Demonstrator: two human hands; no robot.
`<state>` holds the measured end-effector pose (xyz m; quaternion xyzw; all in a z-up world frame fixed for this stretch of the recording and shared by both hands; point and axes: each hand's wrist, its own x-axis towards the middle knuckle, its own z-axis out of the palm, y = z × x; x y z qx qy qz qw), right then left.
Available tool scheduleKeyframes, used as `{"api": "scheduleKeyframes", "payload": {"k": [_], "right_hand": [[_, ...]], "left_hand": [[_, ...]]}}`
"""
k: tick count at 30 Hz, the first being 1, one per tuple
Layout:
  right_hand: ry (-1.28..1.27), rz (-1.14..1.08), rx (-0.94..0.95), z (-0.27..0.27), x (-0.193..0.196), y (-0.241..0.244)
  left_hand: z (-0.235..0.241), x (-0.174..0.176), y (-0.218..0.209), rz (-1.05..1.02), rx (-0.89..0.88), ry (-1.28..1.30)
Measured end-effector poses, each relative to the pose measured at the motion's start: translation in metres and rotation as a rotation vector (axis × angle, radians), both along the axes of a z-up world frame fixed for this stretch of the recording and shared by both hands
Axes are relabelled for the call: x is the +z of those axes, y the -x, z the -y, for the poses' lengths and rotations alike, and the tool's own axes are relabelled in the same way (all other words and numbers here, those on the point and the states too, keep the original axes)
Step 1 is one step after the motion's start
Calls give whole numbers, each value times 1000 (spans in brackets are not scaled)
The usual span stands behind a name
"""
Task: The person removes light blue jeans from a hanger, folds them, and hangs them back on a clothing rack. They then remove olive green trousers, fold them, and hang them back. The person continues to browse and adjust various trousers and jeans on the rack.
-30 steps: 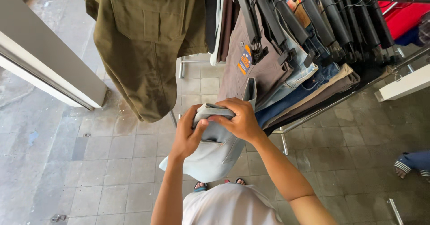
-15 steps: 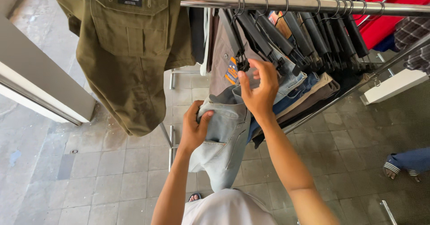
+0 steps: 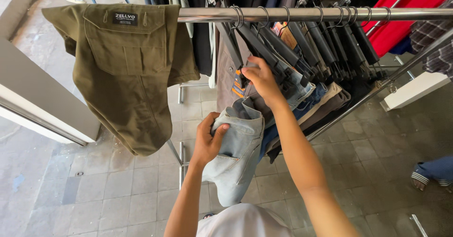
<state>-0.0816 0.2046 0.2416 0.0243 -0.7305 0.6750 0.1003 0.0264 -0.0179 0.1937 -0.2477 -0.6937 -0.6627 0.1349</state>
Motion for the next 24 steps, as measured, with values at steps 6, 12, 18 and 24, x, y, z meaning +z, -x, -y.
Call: {"api": "scheduleKeyframes", "payload": {"k": [6,12,18,24], "right_hand": [[299,46,235,12,23,-6],[255,-141,26,22,53,-22],[146,-160,-39,-7,-4,18],[394,-86,-59,-6,-4,18]], "left_hand": [[-1,8,-3,-3,-1,-12],[-4,1,0,-5,8,-7],[-4,-5,2,22,-3,9],[-8,-13,1,44,-4,15]]}}
